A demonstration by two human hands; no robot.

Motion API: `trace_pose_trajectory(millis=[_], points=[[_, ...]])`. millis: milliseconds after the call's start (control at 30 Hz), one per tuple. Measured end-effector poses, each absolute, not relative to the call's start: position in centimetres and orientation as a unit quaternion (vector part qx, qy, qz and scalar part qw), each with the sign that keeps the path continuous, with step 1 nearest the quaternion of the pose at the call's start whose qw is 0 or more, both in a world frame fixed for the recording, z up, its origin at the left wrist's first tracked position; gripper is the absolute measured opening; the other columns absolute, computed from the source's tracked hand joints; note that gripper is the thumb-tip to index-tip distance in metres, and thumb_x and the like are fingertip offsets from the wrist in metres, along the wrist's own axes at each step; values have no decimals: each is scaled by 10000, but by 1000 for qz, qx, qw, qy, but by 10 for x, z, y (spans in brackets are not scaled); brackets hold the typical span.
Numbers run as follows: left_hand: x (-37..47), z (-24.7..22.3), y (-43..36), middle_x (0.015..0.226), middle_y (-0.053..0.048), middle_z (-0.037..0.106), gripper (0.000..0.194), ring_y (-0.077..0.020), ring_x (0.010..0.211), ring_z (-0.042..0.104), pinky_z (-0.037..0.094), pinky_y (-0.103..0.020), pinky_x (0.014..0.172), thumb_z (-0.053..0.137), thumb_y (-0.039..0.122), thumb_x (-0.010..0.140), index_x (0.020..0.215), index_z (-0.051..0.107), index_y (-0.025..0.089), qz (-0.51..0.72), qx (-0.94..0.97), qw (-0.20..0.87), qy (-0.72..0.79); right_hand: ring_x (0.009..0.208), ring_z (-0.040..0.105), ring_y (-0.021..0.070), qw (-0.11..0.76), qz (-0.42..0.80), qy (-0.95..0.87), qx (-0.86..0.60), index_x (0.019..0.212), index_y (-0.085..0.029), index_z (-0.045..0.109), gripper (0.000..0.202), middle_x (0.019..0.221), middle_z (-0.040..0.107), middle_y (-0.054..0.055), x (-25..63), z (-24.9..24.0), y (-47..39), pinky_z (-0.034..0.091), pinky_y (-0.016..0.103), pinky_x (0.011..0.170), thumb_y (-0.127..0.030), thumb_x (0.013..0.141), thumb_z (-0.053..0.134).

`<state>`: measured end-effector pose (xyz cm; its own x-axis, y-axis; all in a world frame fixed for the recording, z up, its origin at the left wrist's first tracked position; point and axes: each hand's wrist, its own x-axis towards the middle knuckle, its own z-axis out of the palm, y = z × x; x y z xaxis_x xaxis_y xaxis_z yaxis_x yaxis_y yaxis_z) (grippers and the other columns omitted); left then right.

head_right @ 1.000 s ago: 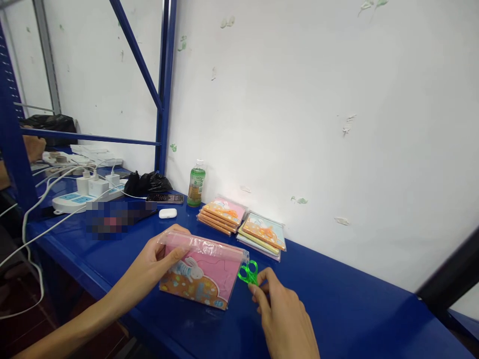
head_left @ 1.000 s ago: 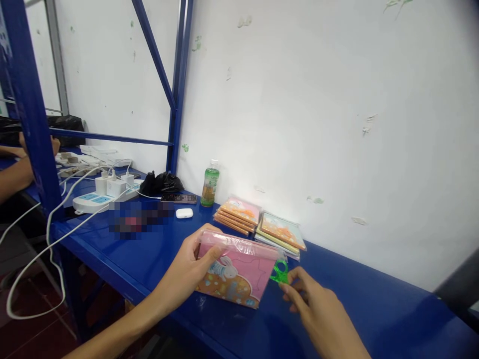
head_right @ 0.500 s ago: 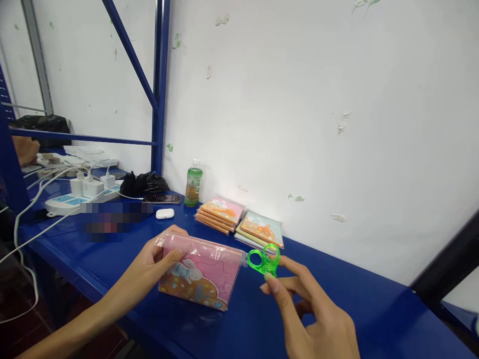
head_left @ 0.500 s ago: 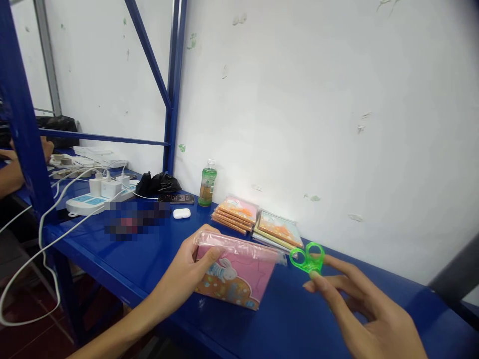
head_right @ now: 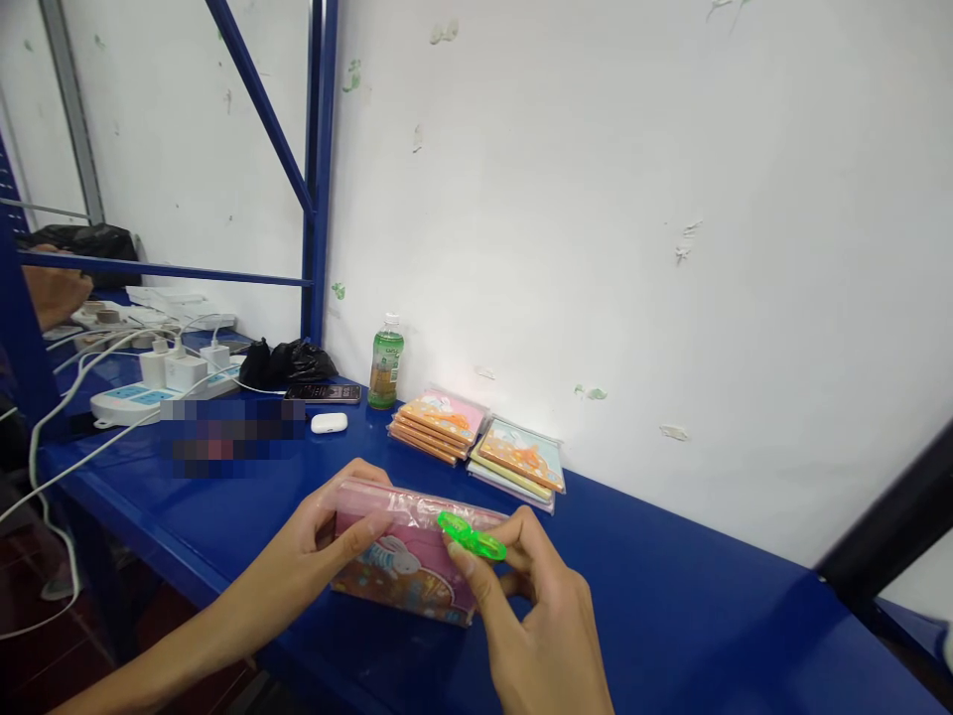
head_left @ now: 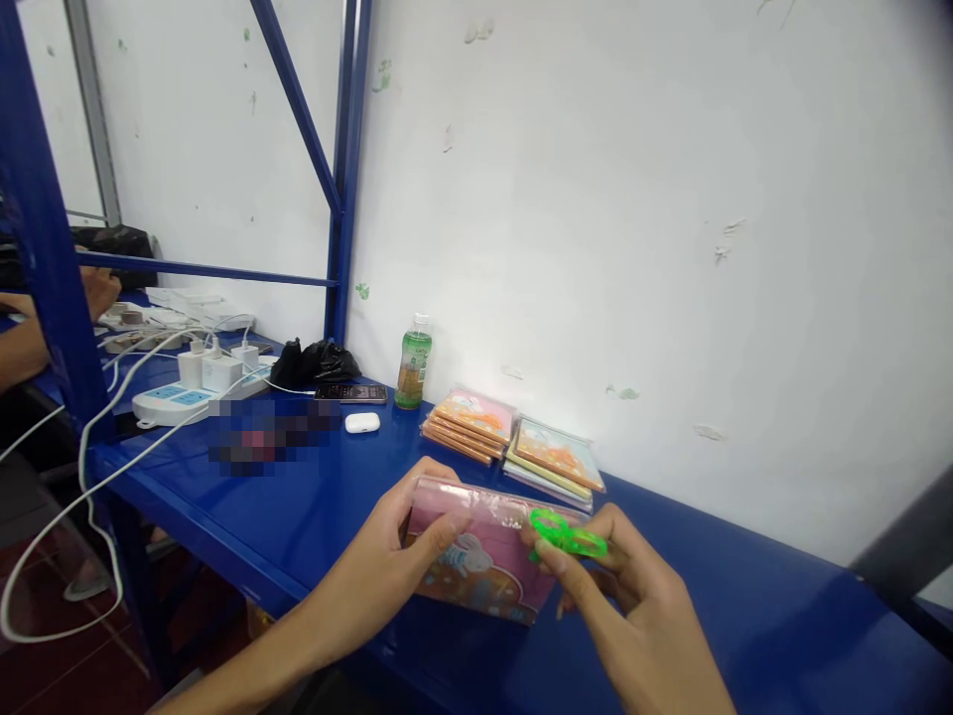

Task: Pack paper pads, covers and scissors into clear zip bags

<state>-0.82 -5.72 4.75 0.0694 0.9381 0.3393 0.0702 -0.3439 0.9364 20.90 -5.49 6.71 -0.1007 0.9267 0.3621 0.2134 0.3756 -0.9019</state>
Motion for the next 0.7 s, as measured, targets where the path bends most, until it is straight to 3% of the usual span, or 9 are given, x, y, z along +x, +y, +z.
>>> trace_pose_trajectory(millis=[167, 400, 700], points=[[-7, 46, -59, 915, 49, 542, 271, -146, 830, 551, 463, -252, 725, 633, 493, 957, 1049, 553, 251, 536, 613, 418, 402, 754, 727, 178, 578, 383, -592, -411, 787, -240, 609, 318, 800, 772, 7, 199, 72, -58, 595, 237, 691, -494, 806, 799], [-3, 43, -66, 1015, 38, 576, 271, -171, 927, 588, 485, -277, 786, 632, 488, 962, 1122, 566, 280, 518, 624, 425, 403, 764, 773, 176, 660, 355, -529, -398, 1098, -287, 588, 389, 834, 823, 2, 188, 73, -66, 634, 230, 695, -432, 817, 815], [-1, 52, -71, 1048, 1, 584, 317, -185, 929, 595, 485, -296, 795, 615, 519, 958, 1093, 596, 232, 507, 651, 395, 404, 792, 780, 164, 673, 324, -557, -362, 1018, -267, 651, 173, 923, 829, 19, 179, 69, -70, 644, 236, 761, -398, 923, 713]])
